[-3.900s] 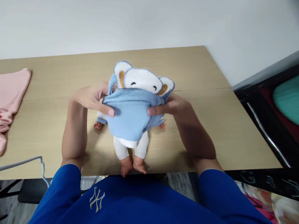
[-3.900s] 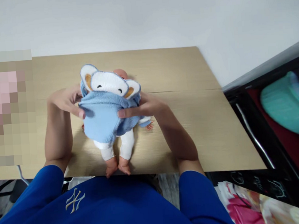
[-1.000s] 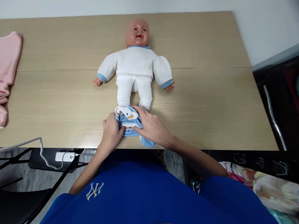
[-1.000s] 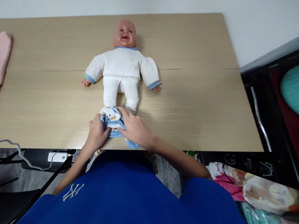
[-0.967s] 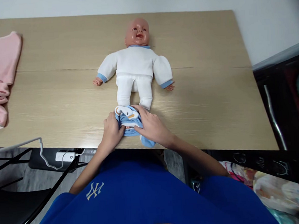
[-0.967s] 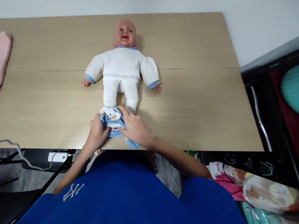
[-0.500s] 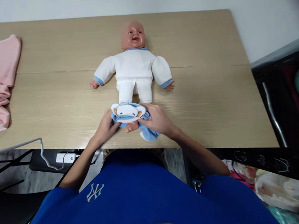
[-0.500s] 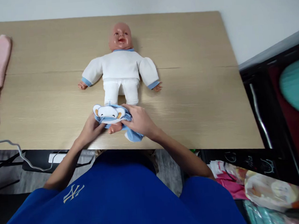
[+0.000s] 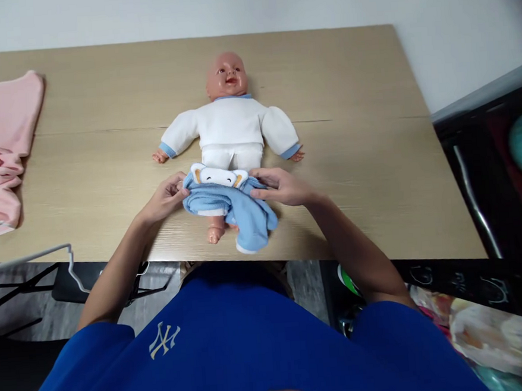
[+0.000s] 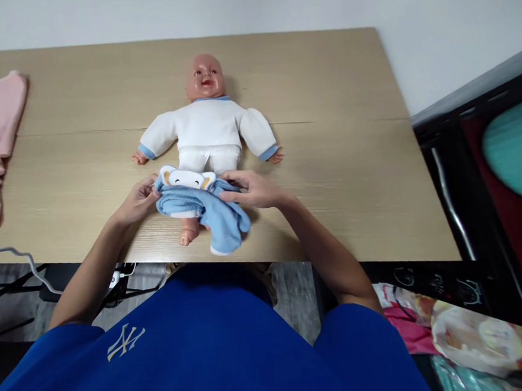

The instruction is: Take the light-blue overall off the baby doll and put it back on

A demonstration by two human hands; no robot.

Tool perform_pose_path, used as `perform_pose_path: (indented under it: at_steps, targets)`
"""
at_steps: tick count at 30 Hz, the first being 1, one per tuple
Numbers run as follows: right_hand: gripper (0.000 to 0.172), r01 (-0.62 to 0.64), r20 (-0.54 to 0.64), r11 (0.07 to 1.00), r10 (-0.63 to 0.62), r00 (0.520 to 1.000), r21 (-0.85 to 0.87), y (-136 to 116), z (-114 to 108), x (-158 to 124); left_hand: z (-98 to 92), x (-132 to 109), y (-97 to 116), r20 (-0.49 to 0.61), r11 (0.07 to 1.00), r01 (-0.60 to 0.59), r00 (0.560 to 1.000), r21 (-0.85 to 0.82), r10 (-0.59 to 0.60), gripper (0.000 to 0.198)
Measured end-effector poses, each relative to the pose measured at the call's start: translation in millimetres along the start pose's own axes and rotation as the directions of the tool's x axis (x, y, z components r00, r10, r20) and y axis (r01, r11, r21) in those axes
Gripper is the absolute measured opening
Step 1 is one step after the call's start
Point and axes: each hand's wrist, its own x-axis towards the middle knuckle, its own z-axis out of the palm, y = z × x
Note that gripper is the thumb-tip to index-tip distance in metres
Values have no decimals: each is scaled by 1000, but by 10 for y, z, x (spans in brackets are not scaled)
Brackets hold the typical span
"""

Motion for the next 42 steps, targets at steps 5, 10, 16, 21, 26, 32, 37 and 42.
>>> perform_pose_path:
  at_steps: [5,10,16,21,26,32,37,42]
  targets:
    - [58,-4,-125,977,32,992,212,246,-44,-54,-21,41,52,-9,984,24,1000,174,-22,54]
    - [73,2,-86,964,22,996,265,297,-20,-53,77,283,386,-49,859,-178,972,480,228,61]
    - [80,-82,44,976,75,996,202,245,-65,-101,437,937,939,456,712,-348,889,610,45,58]
    - [67,-167,261,982,138,955,92,41,-93,-130,579,1334,977,696,796,-328,701,508,-156,38]
    - [51,-99,351,995,95,932,-6,-76,-76,-191,642,1295,871,711,947,-130,692,294,-126,38]
    - [65,-82,92,924,52,994,372,114,-73,-281,682,1219,877,736,982,-19,664,188,-128,52]
    - [67,-112,270,964,44,962,240,50,-109,-321,661,1259,803,798,983,66,576,169,-176,35]
    - [49,-137,395,990,131,909,-11,-122,-110,-348,678,1267,698,768,994,59,632,87,-105,33]
